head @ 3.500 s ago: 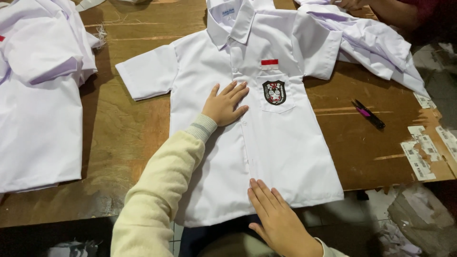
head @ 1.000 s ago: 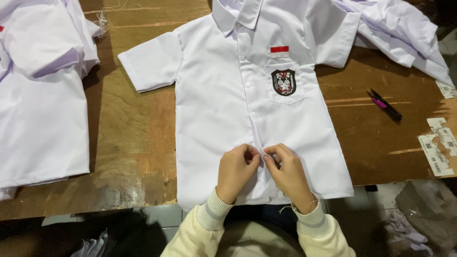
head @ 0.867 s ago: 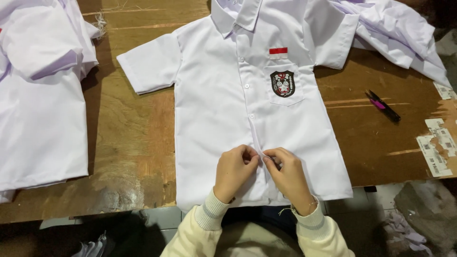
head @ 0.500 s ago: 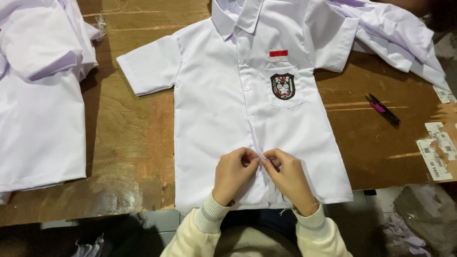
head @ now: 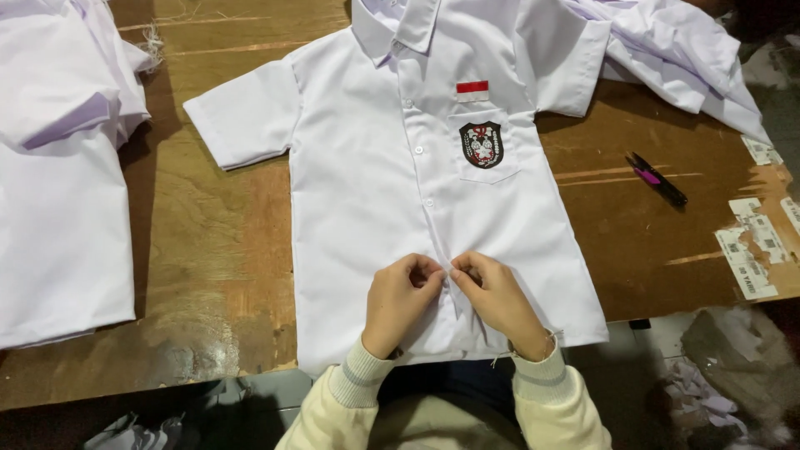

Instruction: Smoothing out a white school uniform shirt, adjusting the collar, and buttoning the front on a work table.

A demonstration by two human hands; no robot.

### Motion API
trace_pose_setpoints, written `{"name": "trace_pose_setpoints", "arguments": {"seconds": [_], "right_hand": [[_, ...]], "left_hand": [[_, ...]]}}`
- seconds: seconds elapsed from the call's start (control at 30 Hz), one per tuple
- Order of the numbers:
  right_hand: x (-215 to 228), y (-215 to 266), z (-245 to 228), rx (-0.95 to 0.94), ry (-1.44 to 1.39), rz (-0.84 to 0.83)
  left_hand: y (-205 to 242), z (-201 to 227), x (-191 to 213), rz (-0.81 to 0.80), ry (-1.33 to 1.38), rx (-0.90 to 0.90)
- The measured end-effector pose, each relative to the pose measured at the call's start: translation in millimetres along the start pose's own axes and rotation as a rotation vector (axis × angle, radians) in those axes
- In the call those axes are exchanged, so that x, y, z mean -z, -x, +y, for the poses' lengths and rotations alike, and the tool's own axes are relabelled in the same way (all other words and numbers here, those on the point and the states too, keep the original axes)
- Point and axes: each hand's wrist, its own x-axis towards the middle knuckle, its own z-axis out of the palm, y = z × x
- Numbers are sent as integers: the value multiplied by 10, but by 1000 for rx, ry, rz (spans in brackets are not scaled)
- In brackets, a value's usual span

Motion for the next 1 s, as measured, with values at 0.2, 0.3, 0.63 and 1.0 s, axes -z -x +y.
{"name": "trace_pose_setpoints", "arguments": {"seconds": [0.2, 0.3, 0.63, 1.0], "right_hand": [[-3, 9, 58, -16, -107, 5], [-16, 4, 140, 15, -149, 7], [-12, 108, 108, 79, -269, 28], [33, 122, 82, 74, -386, -24]], "left_hand": [[5, 1, -11, 12, 21, 19], [13, 18, -14, 16, 26, 27], [9, -10, -47, 28, 58, 47], [-41, -98, -46, -20, 117, 47]]}}
